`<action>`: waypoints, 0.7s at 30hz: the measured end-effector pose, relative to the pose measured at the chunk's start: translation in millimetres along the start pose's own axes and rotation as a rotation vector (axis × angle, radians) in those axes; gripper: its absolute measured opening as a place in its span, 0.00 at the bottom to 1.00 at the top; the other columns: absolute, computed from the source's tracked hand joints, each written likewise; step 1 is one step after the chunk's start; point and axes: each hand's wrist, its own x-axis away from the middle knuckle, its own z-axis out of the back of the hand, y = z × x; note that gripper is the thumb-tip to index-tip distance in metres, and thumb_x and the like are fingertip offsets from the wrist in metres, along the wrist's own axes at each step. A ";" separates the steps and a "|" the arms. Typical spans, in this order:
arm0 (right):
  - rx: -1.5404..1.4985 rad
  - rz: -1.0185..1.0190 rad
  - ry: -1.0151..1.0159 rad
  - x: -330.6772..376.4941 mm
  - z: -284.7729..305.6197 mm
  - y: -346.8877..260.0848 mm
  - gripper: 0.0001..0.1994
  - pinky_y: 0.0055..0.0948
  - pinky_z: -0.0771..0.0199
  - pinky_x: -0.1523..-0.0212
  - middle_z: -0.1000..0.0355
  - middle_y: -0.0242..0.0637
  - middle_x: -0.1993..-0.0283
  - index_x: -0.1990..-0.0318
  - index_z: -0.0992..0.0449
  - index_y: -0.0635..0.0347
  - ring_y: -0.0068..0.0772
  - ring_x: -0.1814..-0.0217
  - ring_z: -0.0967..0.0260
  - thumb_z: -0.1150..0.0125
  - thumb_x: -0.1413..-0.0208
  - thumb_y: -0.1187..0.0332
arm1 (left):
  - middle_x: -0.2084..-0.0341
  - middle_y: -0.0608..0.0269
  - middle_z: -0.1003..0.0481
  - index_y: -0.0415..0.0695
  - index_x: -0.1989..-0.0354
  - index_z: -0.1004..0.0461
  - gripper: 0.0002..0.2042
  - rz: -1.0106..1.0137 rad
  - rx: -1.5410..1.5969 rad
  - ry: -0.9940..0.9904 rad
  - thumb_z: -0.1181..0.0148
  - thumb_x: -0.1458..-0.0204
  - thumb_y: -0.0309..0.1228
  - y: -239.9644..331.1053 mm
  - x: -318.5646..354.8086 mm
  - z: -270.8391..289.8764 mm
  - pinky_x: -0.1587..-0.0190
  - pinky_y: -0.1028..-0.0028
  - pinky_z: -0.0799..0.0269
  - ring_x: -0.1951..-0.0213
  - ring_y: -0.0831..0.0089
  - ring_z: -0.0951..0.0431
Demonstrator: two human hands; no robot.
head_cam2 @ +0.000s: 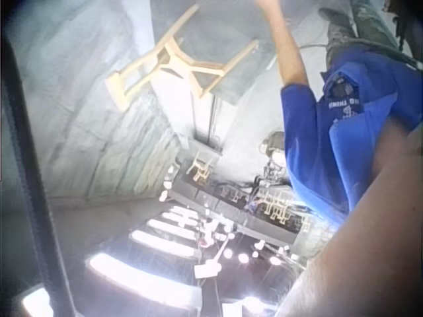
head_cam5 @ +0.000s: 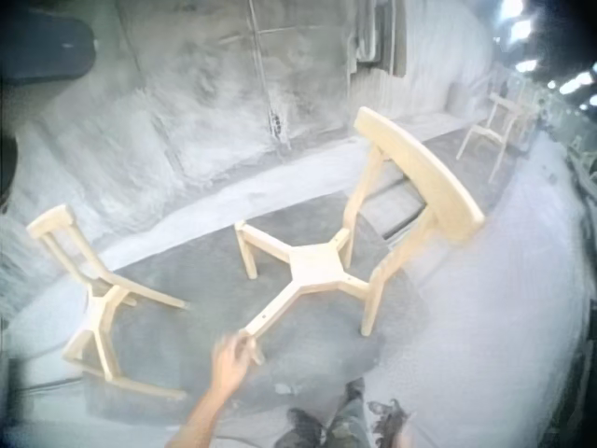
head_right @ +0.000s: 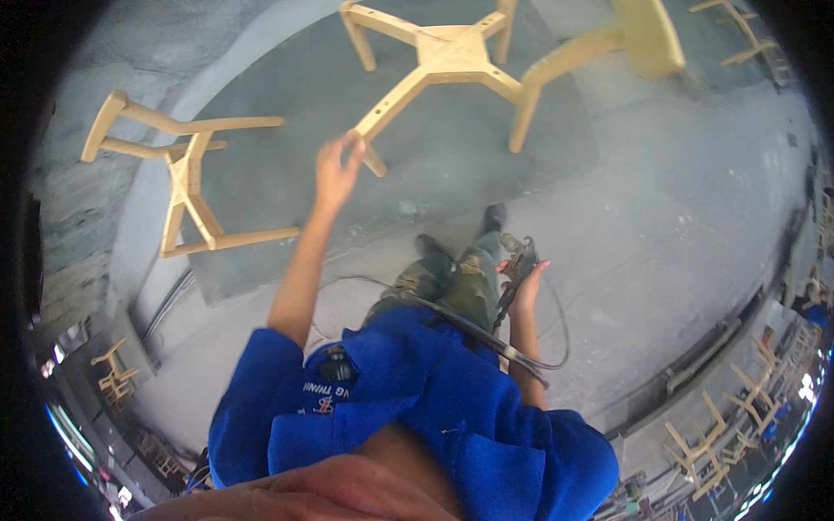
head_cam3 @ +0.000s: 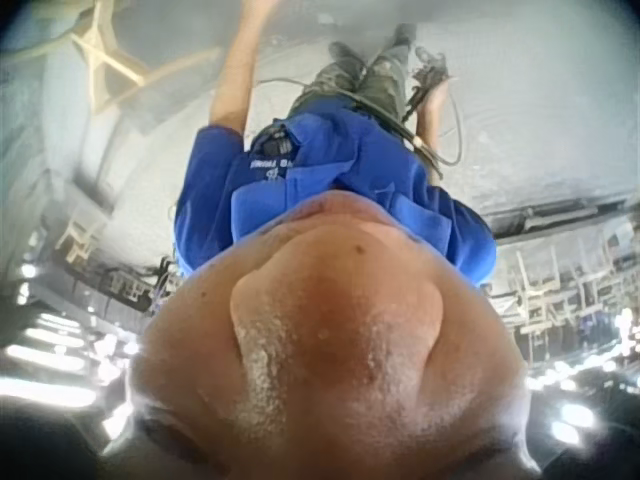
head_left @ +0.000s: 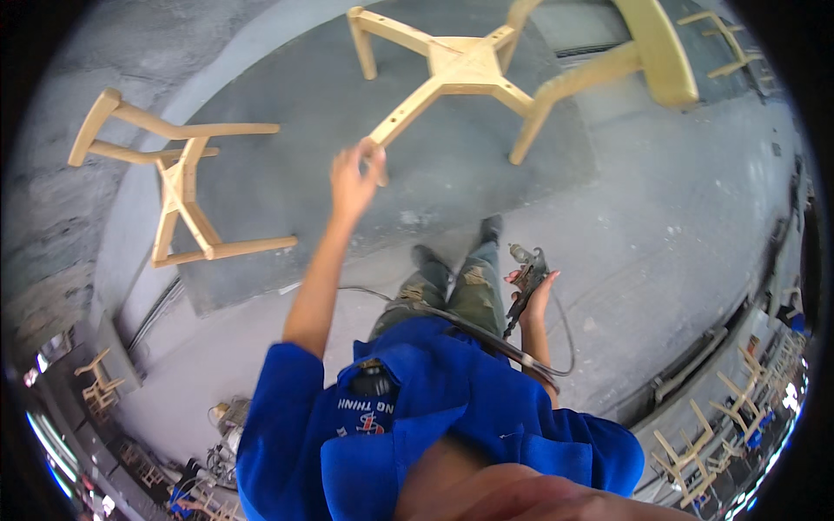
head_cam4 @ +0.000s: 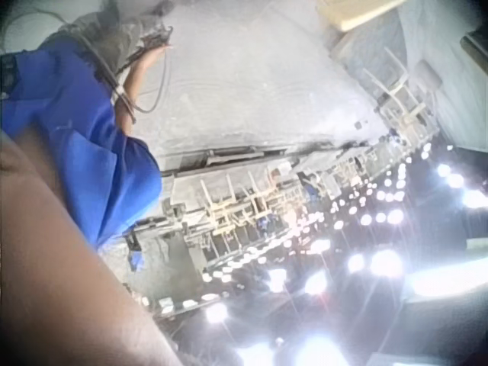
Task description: The person uses a handheld spray gun to apply finish to multiple wooden chair frames. They rotate each chair to coat all sides, then move to the next unit and repeat the process.
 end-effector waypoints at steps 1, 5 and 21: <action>-0.014 0.004 0.028 16.2 15.2 -6.0 0.42 0.24 0.43 0.77 0.24 0.34 0.68 0.51 0.28 0.54 0.31 0.64 0.23 0.75 0.40 0.24 | 0.51 0.46 0.23 0.40 0.43 0.25 0.34 0.013 -0.234 -0.046 0.49 0.41 0.61 -3.4 -34.3 -11.7 0.41 0.59 0.35 0.44 0.50 0.28; -0.011 0.112 0.211 53.6 48.8 -27.9 0.41 0.24 0.42 0.76 0.23 0.34 0.66 0.50 0.29 0.53 0.33 0.61 0.21 0.74 0.40 0.24 | 0.43 0.36 0.29 0.32 0.38 0.31 0.51 0.266 -0.204 -0.623 0.56 0.49 0.75 -25.6 -125.3 -43.5 0.40 0.54 0.34 0.40 0.45 0.29; 0.217 0.173 0.063 1.4 41.6 -116.9 0.41 0.22 0.37 0.81 0.23 0.35 0.69 0.54 0.26 0.59 0.30 0.68 0.22 0.73 0.37 0.27 | 0.59 0.39 0.20 0.35 0.54 0.19 0.50 0.615 -0.036 -0.569 0.62 0.50 0.78 -64.1 75.2 -38.7 0.46 0.58 0.28 0.50 0.48 0.20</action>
